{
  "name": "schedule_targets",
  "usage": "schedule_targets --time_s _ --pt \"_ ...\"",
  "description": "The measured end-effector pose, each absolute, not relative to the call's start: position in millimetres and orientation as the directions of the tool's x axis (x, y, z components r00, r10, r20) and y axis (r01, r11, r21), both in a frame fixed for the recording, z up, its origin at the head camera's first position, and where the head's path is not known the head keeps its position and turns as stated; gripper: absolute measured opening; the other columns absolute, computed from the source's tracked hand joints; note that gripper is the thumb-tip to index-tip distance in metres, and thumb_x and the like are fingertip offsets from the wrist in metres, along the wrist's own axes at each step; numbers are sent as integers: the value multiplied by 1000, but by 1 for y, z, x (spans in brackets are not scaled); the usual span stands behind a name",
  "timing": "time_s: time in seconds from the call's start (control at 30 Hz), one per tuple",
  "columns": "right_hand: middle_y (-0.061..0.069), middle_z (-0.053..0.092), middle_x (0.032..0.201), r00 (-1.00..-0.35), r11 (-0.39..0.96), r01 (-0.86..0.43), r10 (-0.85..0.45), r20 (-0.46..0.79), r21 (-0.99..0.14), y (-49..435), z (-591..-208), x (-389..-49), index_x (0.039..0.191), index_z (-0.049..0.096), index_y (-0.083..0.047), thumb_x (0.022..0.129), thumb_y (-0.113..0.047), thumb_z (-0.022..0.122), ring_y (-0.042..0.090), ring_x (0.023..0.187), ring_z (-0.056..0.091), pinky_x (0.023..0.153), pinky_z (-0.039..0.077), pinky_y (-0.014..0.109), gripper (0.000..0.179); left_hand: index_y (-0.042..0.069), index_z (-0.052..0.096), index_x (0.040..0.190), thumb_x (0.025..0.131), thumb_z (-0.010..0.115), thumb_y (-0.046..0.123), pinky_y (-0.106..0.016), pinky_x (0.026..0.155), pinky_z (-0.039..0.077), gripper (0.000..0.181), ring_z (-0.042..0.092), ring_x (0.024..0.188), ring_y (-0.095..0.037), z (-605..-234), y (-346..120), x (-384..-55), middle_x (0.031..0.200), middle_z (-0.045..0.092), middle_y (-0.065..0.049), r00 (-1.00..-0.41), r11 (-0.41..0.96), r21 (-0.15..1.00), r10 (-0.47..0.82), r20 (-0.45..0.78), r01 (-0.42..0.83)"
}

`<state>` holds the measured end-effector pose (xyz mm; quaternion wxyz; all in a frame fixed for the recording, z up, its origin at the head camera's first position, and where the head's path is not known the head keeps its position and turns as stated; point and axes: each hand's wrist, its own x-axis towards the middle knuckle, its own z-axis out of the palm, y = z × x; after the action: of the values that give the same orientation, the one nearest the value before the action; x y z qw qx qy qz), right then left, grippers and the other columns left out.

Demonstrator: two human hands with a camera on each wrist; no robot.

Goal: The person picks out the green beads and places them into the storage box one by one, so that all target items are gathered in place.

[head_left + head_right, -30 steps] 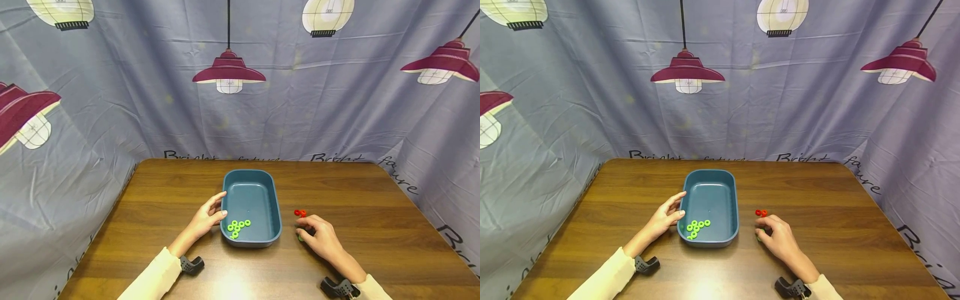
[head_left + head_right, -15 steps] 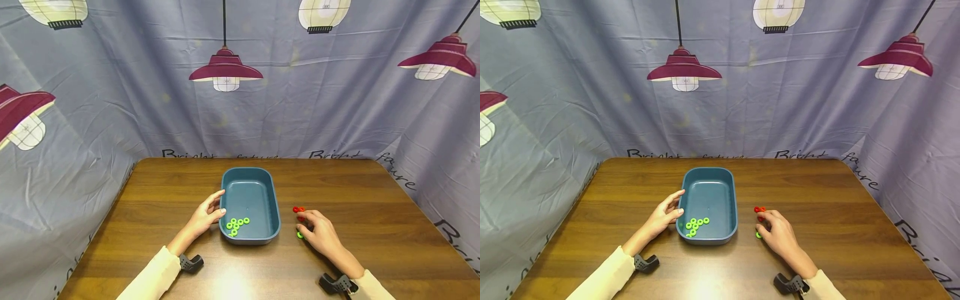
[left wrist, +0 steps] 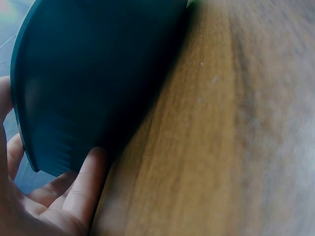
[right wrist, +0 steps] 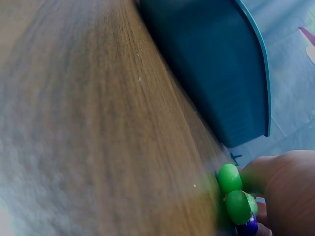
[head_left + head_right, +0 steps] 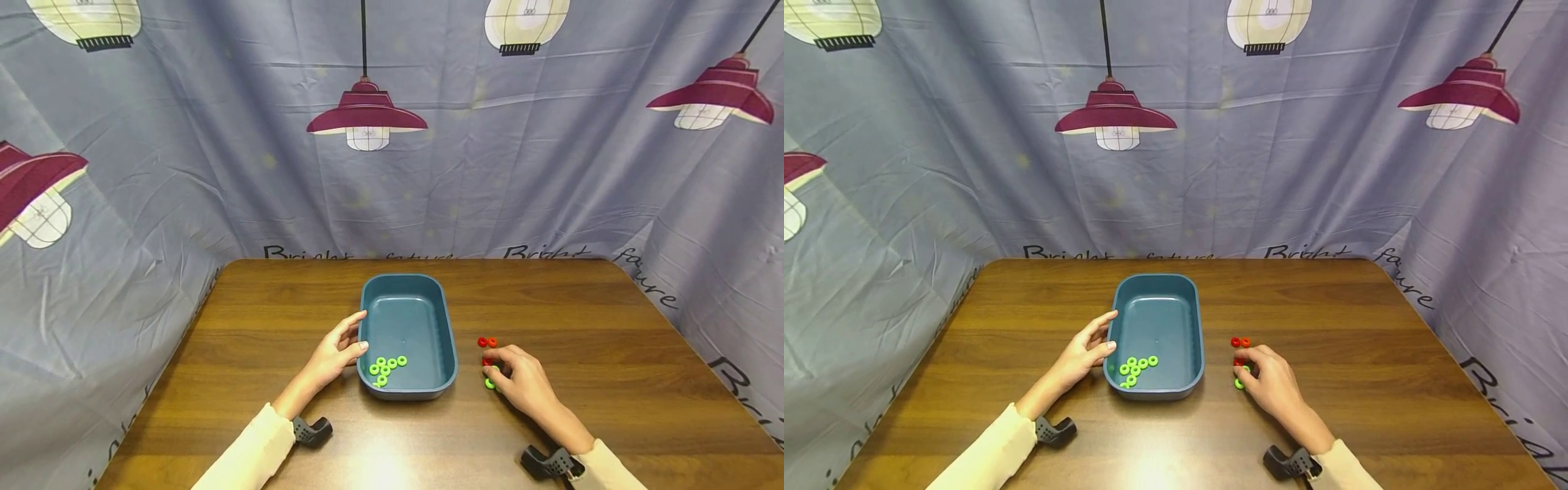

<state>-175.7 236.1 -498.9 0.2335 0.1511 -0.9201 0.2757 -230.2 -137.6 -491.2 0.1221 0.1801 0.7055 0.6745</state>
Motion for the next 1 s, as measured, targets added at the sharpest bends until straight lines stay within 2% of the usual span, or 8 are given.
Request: schedule_targets --time_s 0.2,0.4,0.53,0.63,0.77,1.0 --pt "-3 69 83 -840 792 -419 -153 521 -444 240 -493 -190 93 78 -11 78 -3 81 -3 65 47 56 41 21 17 6 28 160 99 59 9 -33 92 59 68 48 137 -50 -485 -139 -237 153 40 -34 -905 22 992 413 104 124" --pt "4 77 94 -879 785 -363 -110 464 -501 246 -487 -196 100 79 -9 86 5 66 2 72 52 61 44 24 24 6 28 160 99 59 9 -33 92 59 68 49 137 -49 -484 -141 -238 153 40 -35 -908 29 991 404 111 134" --pt "3 77 93 -901 779 -338 -105 421 -528 254 -487 -192 103 79 -8 82 7 65 -1 70 51 59 42 22 29 5 27 159 100 58 8 -33 92 58 67 50 136 -46 -488 -139 -237 153 40 -35 -908 38 992 407 96 122" --pt "-4 71 83 -906 766 -350 -131 401 -540 259 -489 -189 100 79 -9 76 7 67 -4 66 48 56 40 20 31 6 28 159 100 58 7 -32 92 58 67 50 136 -45 -490 -138 -236 153 40 -35 -908 33 994 411 82 105" --pt "-10 64 77 -910 747 -368 -166 381 -554 262 -491 -187 97 79 -12 74 4 70 -5 64 46 55 38 20 30 6 28 159 99 57 6 -32 91 58 67 49 136 -46 -490 -137 -235 152 40 -35 -905 22 995 417 82 100" --pt "-8 63 76 -895 708 -424 -235 378 -565 269 -496 -183 96 79 -16 70 0 72 -2 66 49 56 39 20 31 6 28 159 98 58 7 -31 90 58 68 50 135 -47 -492 -137 -230 152 41 -34 -908 28 996 413 70 89"
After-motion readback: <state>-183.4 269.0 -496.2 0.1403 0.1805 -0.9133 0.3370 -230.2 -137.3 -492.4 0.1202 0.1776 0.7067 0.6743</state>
